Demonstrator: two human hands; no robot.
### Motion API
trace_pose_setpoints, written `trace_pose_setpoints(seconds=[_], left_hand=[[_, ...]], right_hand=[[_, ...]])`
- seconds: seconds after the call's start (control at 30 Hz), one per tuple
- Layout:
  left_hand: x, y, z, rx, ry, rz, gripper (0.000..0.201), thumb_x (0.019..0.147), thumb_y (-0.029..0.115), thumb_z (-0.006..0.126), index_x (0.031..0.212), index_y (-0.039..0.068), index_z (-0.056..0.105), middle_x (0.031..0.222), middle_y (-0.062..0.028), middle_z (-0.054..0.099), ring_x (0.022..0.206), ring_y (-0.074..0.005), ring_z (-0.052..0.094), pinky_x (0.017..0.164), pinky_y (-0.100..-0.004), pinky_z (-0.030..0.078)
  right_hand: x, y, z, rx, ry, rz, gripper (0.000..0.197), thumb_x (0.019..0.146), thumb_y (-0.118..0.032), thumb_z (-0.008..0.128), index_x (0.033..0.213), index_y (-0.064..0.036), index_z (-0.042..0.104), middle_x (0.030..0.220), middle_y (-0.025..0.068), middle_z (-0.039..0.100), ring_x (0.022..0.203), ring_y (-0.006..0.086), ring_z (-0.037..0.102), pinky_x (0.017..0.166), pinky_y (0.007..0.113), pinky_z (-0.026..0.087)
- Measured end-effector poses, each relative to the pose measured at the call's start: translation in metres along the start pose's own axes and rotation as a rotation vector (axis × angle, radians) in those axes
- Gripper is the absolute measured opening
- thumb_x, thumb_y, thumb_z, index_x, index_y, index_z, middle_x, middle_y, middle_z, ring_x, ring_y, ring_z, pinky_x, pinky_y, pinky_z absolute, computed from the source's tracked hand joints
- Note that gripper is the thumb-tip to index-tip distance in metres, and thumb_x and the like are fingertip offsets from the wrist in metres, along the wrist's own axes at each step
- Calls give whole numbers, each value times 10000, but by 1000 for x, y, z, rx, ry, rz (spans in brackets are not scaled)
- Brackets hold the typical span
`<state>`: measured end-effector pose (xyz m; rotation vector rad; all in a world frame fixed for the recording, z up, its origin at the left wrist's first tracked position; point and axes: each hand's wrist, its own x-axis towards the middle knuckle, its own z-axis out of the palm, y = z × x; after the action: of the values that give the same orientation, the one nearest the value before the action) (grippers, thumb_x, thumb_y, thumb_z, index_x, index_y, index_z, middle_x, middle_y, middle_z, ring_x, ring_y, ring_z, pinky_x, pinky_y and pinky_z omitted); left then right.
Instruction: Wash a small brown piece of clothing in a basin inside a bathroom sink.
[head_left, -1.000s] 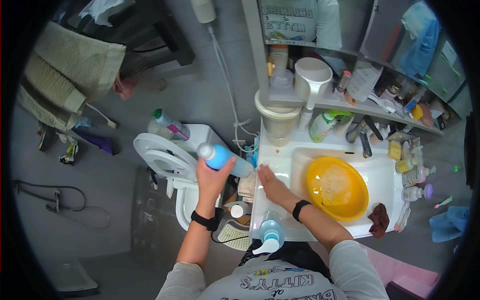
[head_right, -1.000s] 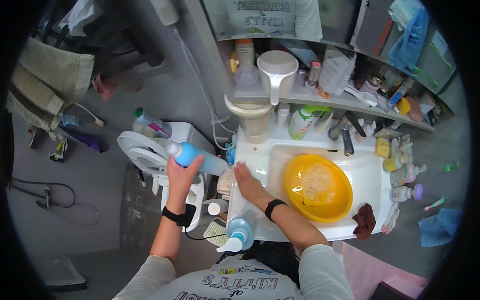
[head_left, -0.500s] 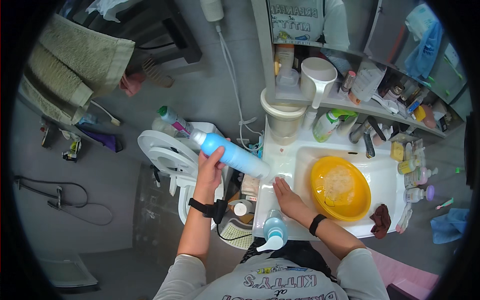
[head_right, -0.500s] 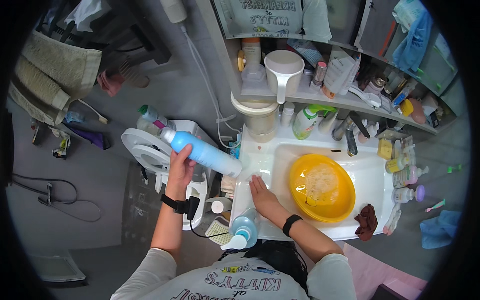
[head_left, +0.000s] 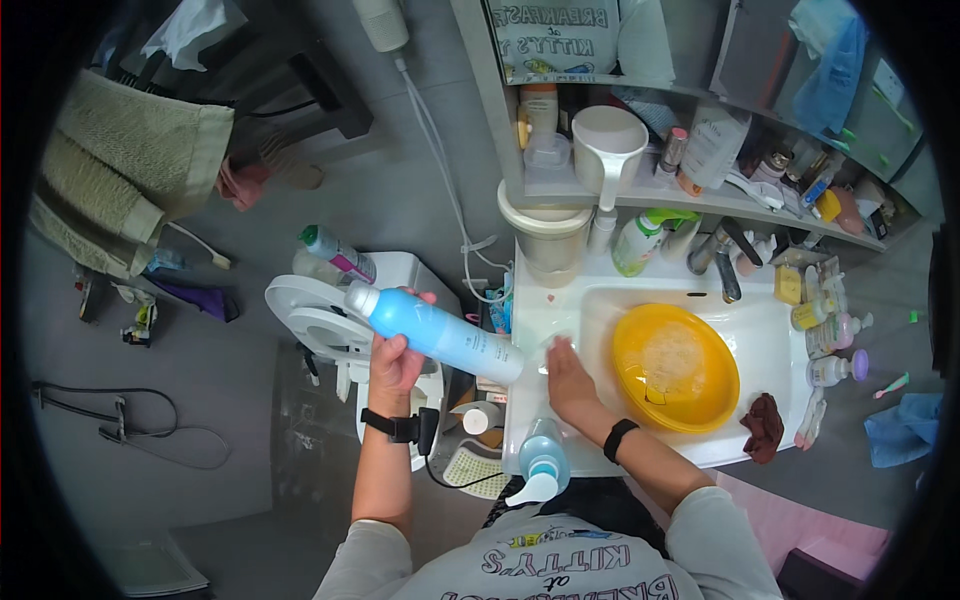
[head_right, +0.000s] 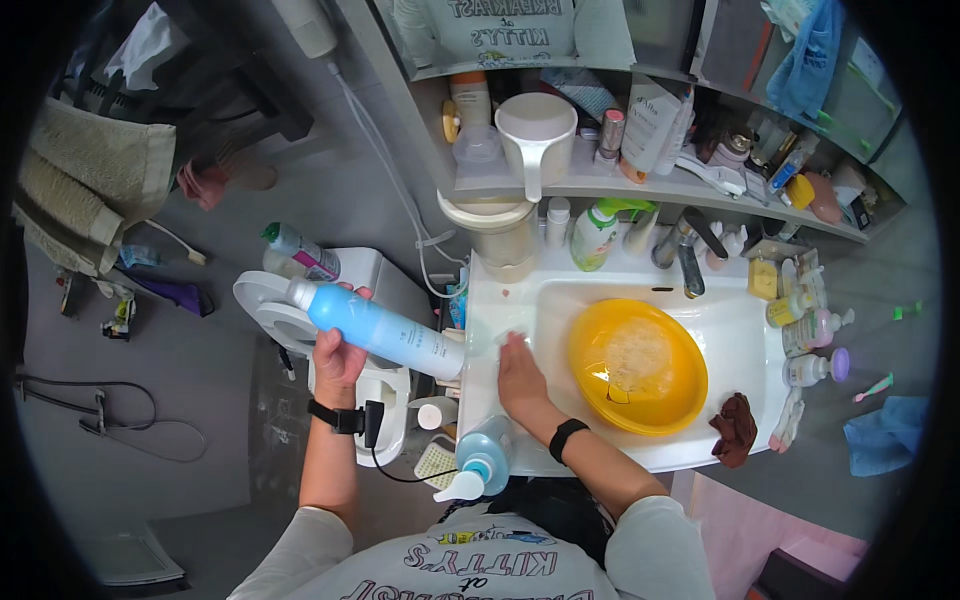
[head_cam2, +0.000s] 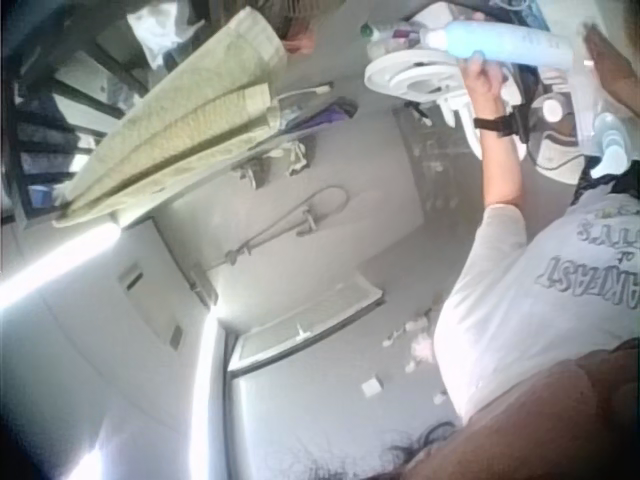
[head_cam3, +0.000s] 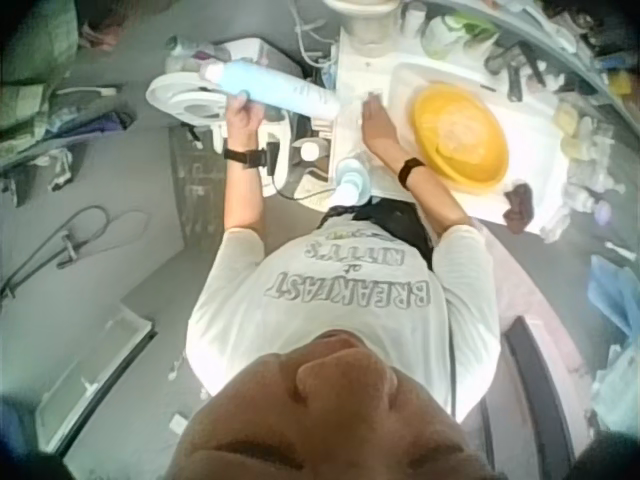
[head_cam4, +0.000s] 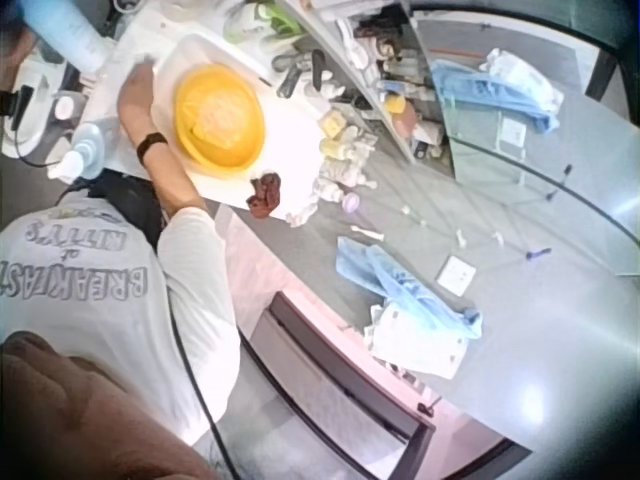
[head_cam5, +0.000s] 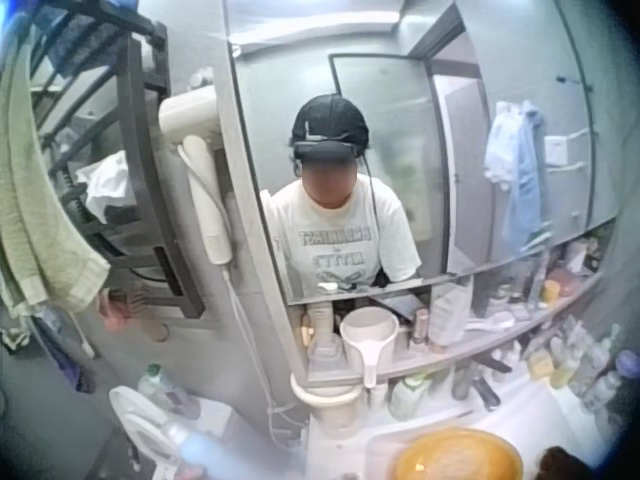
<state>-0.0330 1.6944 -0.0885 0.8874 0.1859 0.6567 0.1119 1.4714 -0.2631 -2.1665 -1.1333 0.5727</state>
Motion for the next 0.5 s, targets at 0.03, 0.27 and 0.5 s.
trace_pose_setpoints(seconds=[0.03,0.27,0.5], left_hand=[[0,-1,3,38,1,-1,757,695,227,820,1323,45,439,1281,-188,556,1133,-270,567,1001,-413,457],[-6,-10,5,221,31,-63,697,689,184,798,1288,37,473,1271,-177,569,1129,-262,565,1015,-399,432],[-6,-18,11,222,53,-72,672,694,137,786,1283,32,478,1269,-174,573,1169,-268,556,1029,-401,419]], right_hand=[[1,11,-5,-518,20,-58,575,875,-52,434,1398,160,326,1500,339,278,1436,453,218,1191,438,217],[38,7,-29,-756,20,-169,493,895,-67,435,1310,199,428,1432,380,362,1380,488,313,1176,474,238],[34,-28,-19,-245,67,-290,358,854,-63,550,1203,-41,620,1263,249,538,1189,399,514,891,444,535]])
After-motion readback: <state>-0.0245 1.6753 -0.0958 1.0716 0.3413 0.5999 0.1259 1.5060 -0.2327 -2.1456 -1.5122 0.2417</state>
